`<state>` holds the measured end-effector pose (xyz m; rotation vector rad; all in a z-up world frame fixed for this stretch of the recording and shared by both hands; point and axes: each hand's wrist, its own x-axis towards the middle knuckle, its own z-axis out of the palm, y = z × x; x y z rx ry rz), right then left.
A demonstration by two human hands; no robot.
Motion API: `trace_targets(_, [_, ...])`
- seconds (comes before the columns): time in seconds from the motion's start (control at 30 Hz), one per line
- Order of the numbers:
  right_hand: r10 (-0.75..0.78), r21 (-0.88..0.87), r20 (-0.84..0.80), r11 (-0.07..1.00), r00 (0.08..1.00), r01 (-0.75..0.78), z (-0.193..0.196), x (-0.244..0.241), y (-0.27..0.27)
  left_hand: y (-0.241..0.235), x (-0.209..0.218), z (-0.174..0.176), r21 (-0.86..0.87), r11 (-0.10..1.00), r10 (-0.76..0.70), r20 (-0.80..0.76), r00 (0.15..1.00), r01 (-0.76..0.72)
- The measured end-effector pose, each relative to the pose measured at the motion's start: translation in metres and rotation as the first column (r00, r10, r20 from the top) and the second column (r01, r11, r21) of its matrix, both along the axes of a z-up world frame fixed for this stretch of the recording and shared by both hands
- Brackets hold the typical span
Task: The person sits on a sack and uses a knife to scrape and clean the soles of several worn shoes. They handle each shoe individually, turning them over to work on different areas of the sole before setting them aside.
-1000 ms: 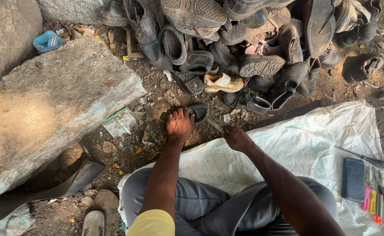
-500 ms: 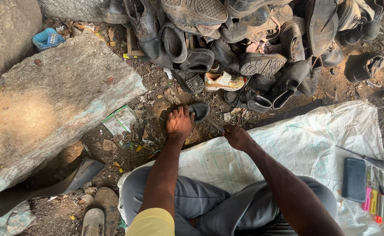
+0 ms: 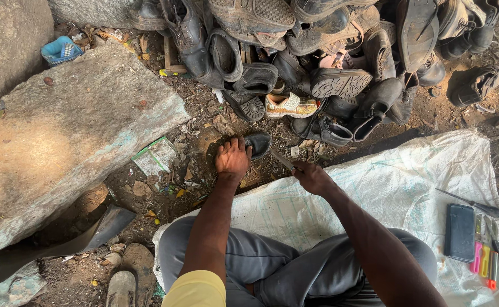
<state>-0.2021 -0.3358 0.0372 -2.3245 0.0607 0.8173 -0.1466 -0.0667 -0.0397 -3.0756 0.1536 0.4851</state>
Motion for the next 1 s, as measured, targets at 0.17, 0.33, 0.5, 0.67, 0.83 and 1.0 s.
trace_targets(0.17, [0.018, -0.078, -0.022, 0.997, 1.0, -0.02, 0.01, 0.01, 0.004, 0.007, 0.002, 0.013, -0.054, 0.997, -0.055, -0.005, 0.998, 0.054])
trace_targets(0.33, [0.046, -0.096, -0.051, 0.994, 0.998, -0.05, 0.015, 0.013, 0.003, 0.013, 0.006, 0.0, -0.046, 0.993, -0.109, -0.072, 0.991, 0.106])
trace_targets(0.5, [0.116, -0.027, 0.007, 0.993, 0.993, -0.115, -0.006, 0.016, -0.017, 0.02, 0.013, -0.029, -0.004, 0.973, -0.221, 0.27, 0.937, 0.231])
trace_targets(0.67, [-0.008, 0.687, -0.284, 0.696, 0.959, 0.209, -0.089, 0.033, -0.062, 0.021, 0.011, 0.015, -0.034, 0.981, -0.195, -0.08, 0.978, 0.193])
trace_targets(0.83, [0.025, 0.786, -0.416, 0.513, 0.909, 0.345, -0.143, 0.049, -0.092, 0.021, 0.011, 0.021, -0.023, 0.979, -0.202, -0.065, 0.977, 0.201])
trace_targets(1.0, [0.143, 0.902, -0.325, 0.345, 0.935, 0.261, -0.151, 0.045, -0.097, 0.022, 0.013, -0.002, -0.001, 0.976, -0.219, 0.004, 0.976, 0.219])
